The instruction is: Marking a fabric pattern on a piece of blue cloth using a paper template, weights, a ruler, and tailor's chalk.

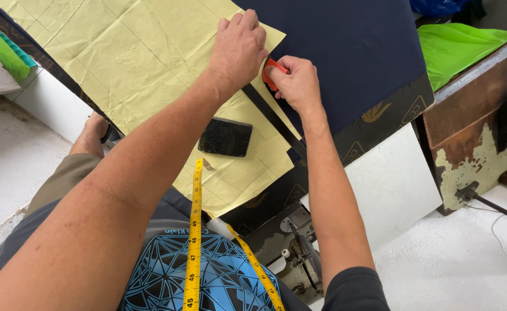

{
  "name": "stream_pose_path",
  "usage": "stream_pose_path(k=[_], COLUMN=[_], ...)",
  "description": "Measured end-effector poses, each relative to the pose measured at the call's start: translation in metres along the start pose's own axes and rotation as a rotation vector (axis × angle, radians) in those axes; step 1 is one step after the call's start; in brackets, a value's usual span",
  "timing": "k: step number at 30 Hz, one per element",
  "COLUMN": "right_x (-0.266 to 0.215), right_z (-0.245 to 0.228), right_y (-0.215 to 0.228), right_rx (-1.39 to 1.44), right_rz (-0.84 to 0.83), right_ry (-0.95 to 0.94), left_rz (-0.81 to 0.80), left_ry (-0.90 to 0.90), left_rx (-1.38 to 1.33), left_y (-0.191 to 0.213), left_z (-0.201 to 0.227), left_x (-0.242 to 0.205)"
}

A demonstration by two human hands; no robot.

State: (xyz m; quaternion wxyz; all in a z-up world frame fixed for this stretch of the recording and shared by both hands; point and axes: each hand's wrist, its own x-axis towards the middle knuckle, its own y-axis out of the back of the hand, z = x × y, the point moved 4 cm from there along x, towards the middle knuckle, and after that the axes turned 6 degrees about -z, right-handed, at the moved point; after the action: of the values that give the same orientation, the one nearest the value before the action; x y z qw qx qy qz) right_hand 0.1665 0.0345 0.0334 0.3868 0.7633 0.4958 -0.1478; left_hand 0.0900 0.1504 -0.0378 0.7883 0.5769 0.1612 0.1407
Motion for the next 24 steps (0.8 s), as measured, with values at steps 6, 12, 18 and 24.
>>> stream_pose_path(k=[6, 12, 18, 24], right_x=[-0.002, -0.002, -0.037, -0.054], right_z=[-0.01, -0.017, -0.05, 0.007], right_y=[0.008, 0.014, 0.051, 0.059], right_rx=[-0.176, -0.314, -0.542, -0.02], right_rz=[-0.152, -0.289, -0.583, -0.252], right_ry=[0.056, 0.097, -0.139, 0.034], left_rz=[0.019, 0.032, -0.015, 0.047], left_ry=[-0.017, -0.024, -0.02, -0.137], left_rx=[-0.027, -0.024, -0.06, -0.064], left_y=[0.001, 0.001, 0.01, 0.021], left_z=[-0.001, 0.0, 0.001, -0.006], left_x=[-0.001, -0.002, -0.002, -0.043])
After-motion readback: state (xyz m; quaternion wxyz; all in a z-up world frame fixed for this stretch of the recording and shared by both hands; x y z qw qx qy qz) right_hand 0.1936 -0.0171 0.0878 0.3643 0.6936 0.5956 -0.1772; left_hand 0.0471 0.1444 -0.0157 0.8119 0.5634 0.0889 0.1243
